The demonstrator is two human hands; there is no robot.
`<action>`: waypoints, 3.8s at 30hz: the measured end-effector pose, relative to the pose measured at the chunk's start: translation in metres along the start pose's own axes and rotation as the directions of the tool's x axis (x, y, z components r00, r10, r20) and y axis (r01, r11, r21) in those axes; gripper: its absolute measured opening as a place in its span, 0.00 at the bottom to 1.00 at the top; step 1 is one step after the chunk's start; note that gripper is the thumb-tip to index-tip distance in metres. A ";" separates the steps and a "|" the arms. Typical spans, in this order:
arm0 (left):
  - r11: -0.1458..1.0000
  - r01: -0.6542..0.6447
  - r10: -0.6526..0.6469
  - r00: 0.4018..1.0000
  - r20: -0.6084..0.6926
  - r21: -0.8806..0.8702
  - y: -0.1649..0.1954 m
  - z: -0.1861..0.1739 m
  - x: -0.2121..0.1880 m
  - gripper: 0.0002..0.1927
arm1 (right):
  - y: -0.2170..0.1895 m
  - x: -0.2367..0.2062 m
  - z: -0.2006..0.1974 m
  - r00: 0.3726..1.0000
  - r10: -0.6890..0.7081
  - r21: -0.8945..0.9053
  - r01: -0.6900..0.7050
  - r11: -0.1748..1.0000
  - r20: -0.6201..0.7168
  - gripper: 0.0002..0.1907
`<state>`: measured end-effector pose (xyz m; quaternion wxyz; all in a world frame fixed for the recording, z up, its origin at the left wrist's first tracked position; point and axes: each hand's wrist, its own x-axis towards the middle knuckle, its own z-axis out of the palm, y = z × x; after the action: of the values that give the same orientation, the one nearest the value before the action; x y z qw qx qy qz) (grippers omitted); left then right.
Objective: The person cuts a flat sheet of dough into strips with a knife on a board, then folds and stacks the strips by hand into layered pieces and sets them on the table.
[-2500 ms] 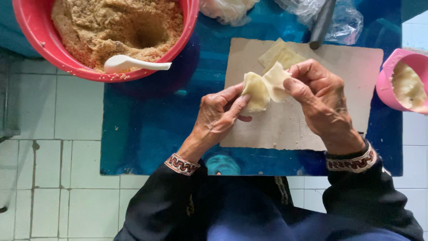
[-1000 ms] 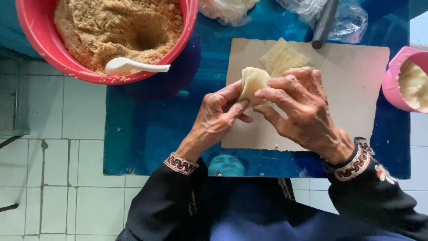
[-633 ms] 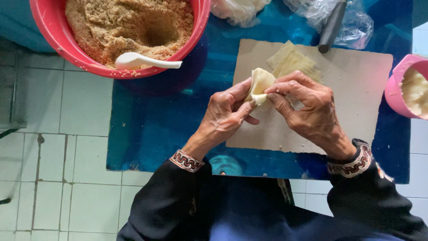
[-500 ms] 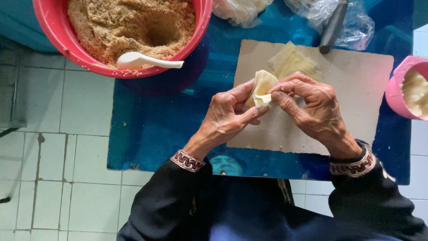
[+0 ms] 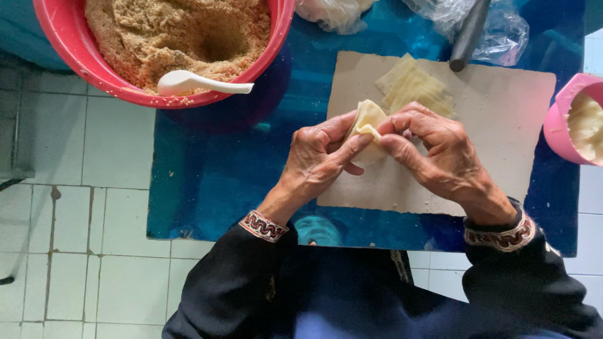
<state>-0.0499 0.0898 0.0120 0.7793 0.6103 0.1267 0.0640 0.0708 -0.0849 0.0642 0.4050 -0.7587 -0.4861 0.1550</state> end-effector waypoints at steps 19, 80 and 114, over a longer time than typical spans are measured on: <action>0.999 0.004 -0.005 1.000 0.026 0.038 0.003 0.001 0.001 0.25 | 0.011 -0.014 0.006 0.971 0.206 0.384 -0.145 0.912 -0.121 0.11; 1.000 -0.017 0.018 0.997 0.080 -0.010 -0.002 0.000 0.009 0.30 | 0.052 -0.021 -0.035 0.971 -0.177 -0.748 -0.004 0.664 -0.163 0.04; 0.997 -0.051 0.046 0.995 0.088 0.056 0.005 0.000 0.002 0.28 | 0.004 -0.006 -0.001 0.998 0.025 -0.060 -0.028 0.998 -0.050 0.07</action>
<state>-0.0478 0.0915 0.0166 0.7643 0.6377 0.0797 0.0529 0.0713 -0.0909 0.0605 0.3917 -0.7805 -0.4703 0.1269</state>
